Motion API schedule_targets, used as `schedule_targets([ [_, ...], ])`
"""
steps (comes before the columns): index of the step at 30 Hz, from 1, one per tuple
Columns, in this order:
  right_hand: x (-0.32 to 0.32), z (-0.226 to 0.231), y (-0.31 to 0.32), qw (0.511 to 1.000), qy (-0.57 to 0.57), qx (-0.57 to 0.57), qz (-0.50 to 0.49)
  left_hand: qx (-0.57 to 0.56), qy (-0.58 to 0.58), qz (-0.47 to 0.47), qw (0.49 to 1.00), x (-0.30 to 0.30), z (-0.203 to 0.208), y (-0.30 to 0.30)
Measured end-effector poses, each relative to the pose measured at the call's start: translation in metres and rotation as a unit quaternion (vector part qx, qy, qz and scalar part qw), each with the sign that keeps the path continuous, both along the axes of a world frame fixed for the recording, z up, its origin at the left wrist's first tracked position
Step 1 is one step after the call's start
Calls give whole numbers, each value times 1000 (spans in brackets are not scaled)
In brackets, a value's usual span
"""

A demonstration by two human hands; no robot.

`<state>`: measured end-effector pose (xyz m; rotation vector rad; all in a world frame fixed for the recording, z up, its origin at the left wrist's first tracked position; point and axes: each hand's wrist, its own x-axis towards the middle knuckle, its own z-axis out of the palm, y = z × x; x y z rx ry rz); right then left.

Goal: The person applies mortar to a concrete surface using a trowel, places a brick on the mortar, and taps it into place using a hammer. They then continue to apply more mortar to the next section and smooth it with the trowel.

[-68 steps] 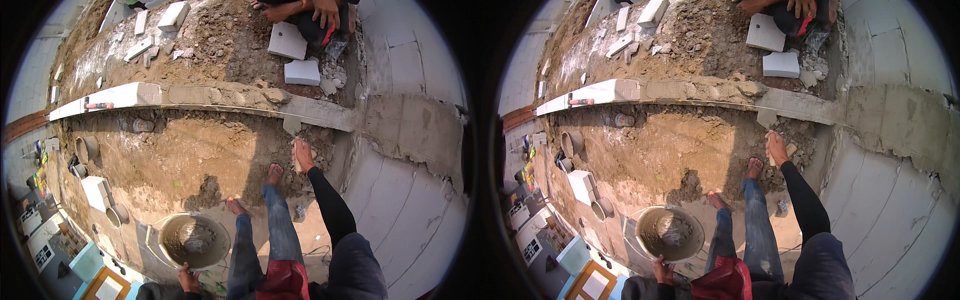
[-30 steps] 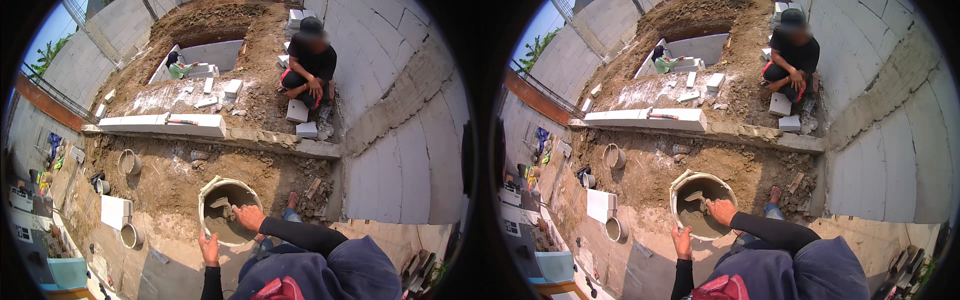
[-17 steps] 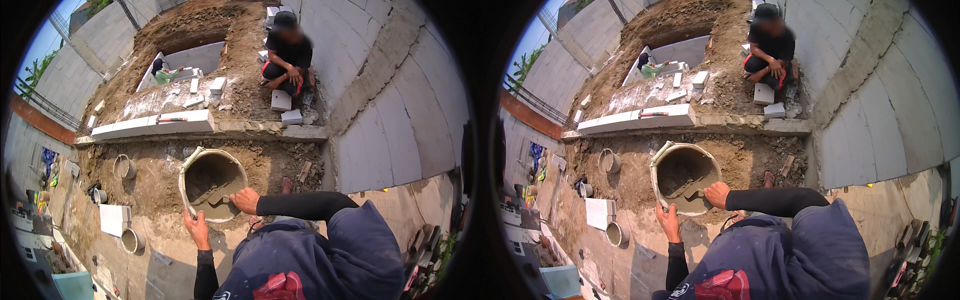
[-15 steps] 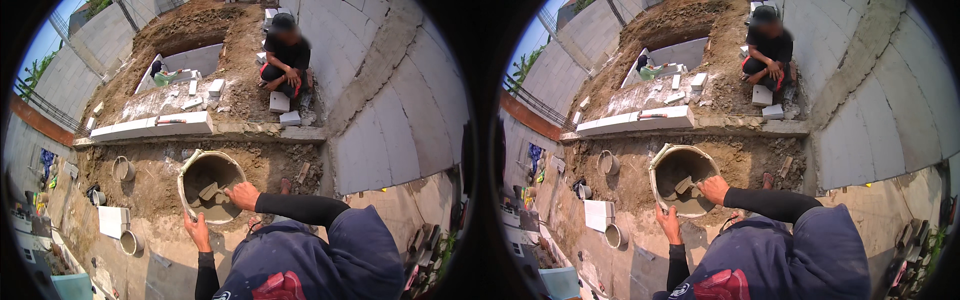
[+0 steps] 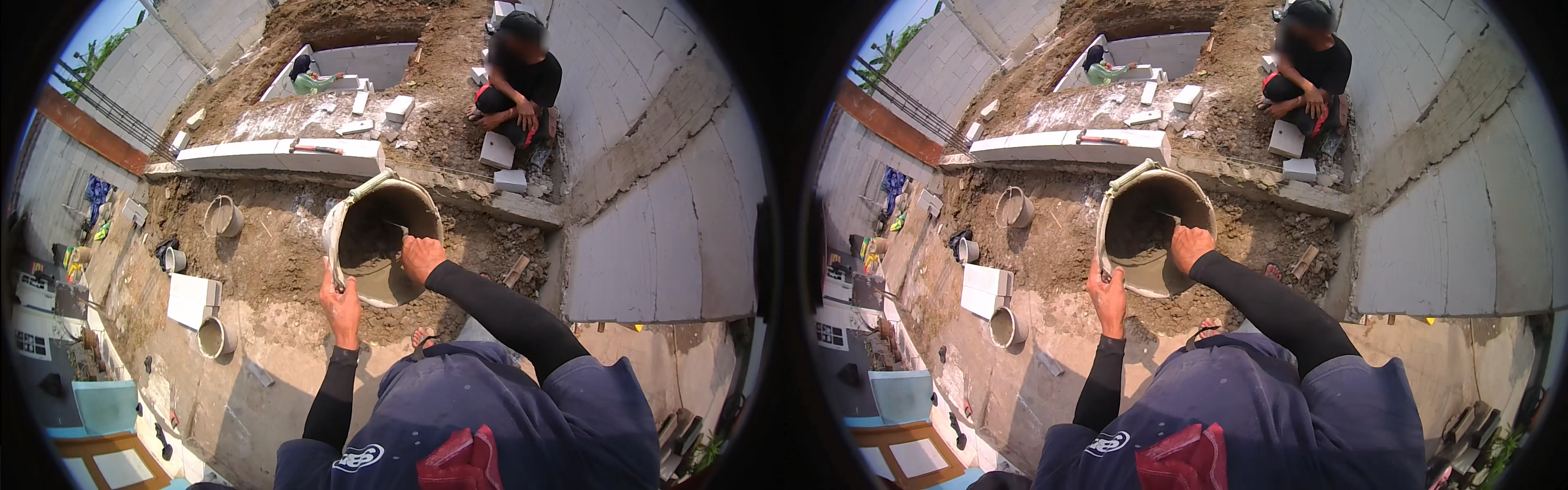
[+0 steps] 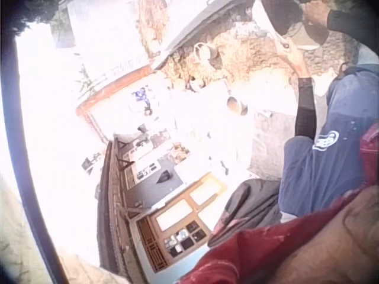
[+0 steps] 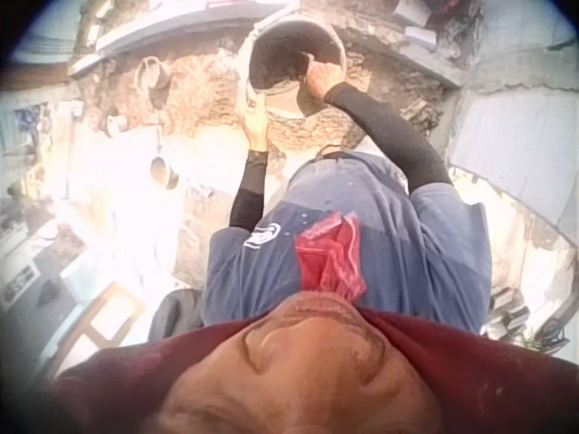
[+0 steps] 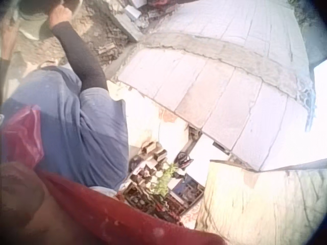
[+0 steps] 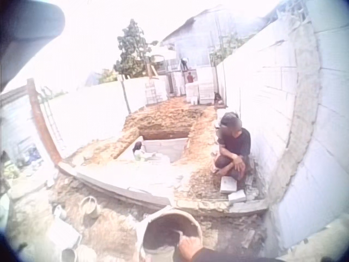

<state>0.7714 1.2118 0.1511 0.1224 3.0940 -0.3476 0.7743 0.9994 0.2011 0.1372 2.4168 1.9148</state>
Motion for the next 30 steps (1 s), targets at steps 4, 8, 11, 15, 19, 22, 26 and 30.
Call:
schedule_targets([
  [4,-1,28,15,970,-220,-105,-12,-13,57,-5,998,0,-15,6],
  [8,-3,15,41,918,-311,-239,51,-35,42,-41,998,4,-9,-2],
  [11,7,-25,51,890,-267,-350,119,-14,17,-65,998,6,3,-5],
  [15,16,-36,16,779,-350,-511,97,-31,7,-72,997,2,7,-22],
  [19,31,8,-18,718,-314,-617,70,4,-35,-10,999,-6,12,-43],
  [22,37,27,-10,875,-185,-441,77,-13,-12,39,999,-10,12,-49],
  [26,27,31,-6,992,45,-113,17,-23,15,35,999,-16,0,-47],
  [30,19,5,-12,996,72,-42,8,20,52,16,998,-10,-10,-13],
])
